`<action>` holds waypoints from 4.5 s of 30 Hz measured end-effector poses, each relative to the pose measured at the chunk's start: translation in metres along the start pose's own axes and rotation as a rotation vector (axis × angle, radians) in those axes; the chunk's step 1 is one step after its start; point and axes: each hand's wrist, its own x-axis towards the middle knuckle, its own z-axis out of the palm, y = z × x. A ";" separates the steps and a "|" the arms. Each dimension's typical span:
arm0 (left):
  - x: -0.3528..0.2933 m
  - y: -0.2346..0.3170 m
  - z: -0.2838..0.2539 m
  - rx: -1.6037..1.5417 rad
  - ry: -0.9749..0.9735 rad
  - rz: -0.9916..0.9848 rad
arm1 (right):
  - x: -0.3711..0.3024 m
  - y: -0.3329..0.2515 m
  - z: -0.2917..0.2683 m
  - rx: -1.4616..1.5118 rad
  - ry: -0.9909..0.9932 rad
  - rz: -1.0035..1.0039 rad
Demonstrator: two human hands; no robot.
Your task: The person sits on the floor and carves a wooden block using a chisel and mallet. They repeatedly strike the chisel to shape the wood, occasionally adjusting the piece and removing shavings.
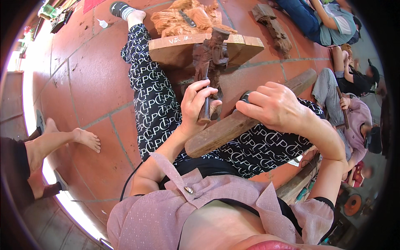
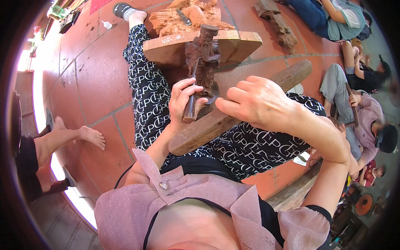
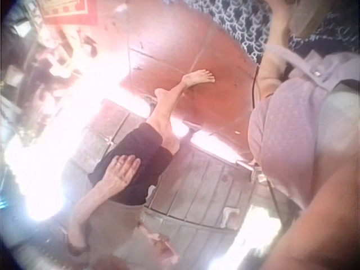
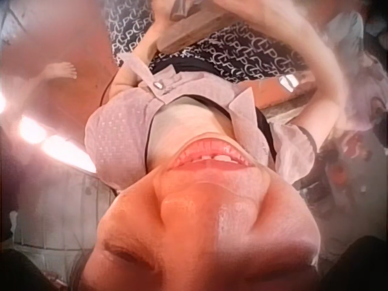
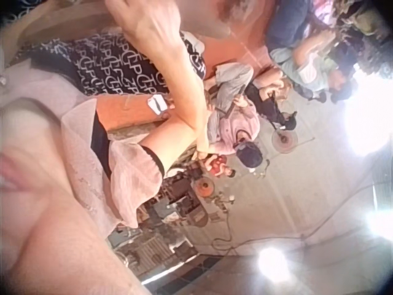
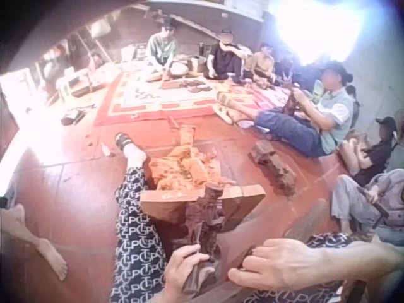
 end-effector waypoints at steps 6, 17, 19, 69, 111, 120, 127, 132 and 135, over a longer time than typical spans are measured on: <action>0.001 0.001 0.000 -0.018 0.006 -0.023 | 0.000 0.001 -0.001 0.008 0.005 -0.007; 0.001 0.000 -0.007 -0.042 0.015 -0.051 | 0.004 -0.002 0.001 0.007 0.023 -0.034; 0.004 -0.001 -0.011 -0.061 0.027 -0.040 | 0.005 -0.003 0.001 -0.001 0.019 -0.042; 0.047 -0.043 -0.049 -0.820 0.195 -0.689 | -0.009 0.051 -0.021 -0.052 0.215 0.436; 0.053 -0.010 -0.025 -0.488 -0.071 -0.485 | 0.011 0.053 -0.027 -0.105 0.175 0.459; 0.058 -0.030 -0.043 -0.731 0.126 -0.620 | 0.000 0.055 -0.028 -0.154 0.344 0.438; 0.063 -0.033 -0.060 -0.726 0.189 -0.602 | -0.001 0.055 -0.030 -0.151 0.446 0.358; 0.064 -0.033 -0.051 -0.606 0.166 -0.539 | 0.000 0.051 -0.034 -0.131 0.417 0.326; 0.066 -0.031 -0.045 -0.567 0.144 -0.516 | 0.000 0.052 -0.034 -0.134 0.406 0.323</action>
